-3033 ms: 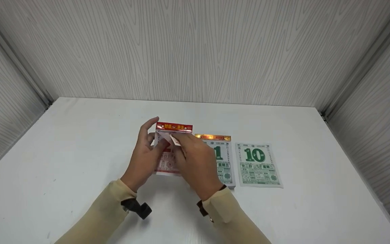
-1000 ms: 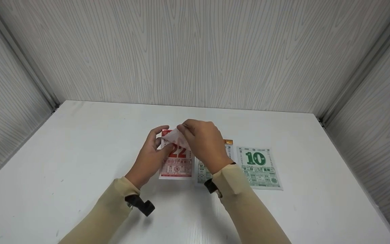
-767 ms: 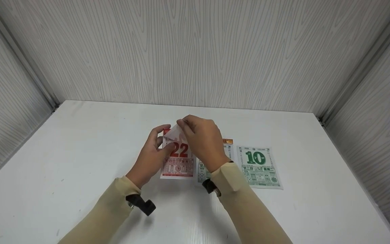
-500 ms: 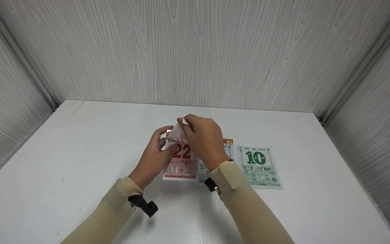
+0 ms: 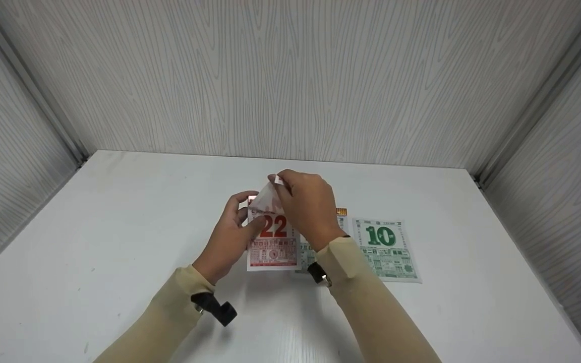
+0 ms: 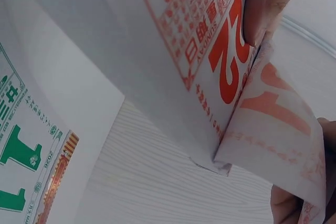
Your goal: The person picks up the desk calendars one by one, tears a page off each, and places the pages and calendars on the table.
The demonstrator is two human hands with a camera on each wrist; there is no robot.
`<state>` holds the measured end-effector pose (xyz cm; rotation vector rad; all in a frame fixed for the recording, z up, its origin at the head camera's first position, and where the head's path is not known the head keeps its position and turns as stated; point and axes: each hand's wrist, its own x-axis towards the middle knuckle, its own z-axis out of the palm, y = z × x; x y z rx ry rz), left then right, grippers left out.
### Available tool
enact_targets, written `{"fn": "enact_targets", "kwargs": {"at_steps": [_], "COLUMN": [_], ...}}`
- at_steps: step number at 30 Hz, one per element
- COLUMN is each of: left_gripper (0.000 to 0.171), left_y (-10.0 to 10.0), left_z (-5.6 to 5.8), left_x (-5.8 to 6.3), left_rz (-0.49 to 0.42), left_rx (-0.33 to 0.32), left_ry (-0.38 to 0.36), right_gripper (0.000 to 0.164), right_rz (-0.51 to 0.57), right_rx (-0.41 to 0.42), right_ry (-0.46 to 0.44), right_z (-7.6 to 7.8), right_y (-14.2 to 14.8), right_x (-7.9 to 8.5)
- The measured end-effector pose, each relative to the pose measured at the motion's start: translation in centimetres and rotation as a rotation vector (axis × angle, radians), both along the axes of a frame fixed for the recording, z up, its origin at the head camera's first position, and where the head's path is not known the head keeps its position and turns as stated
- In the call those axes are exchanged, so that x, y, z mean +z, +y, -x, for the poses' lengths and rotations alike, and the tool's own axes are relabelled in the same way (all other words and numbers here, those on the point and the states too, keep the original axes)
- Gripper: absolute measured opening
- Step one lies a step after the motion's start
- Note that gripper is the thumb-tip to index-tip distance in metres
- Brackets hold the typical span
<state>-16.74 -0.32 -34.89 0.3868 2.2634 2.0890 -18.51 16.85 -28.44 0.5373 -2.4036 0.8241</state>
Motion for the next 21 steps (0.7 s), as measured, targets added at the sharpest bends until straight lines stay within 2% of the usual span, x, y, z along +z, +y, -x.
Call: {"fn": "enact_targets", "kwargs": {"at_steps": [10,21], "left_gripper": [0.048,0.046], "left_y": [-0.04,-0.18], "left_z": [-0.05,-0.23], "left_x": [0.02,-0.19], "left_rz": [-0.04,-0.08], "left_rx": [-0.044,-0.073], "left_ry": [-0.015,-0.026], "right_gripper": [0.022,0.023], "right_rz": [0.107,0.171], "right_rx": [-0.009,-0.018], "right_ry": [-0.164,-0.194], "right_z": [0.24,0.28], "right_y": [0.39,0.9], "right_x": [-0.31,-0.57]}}
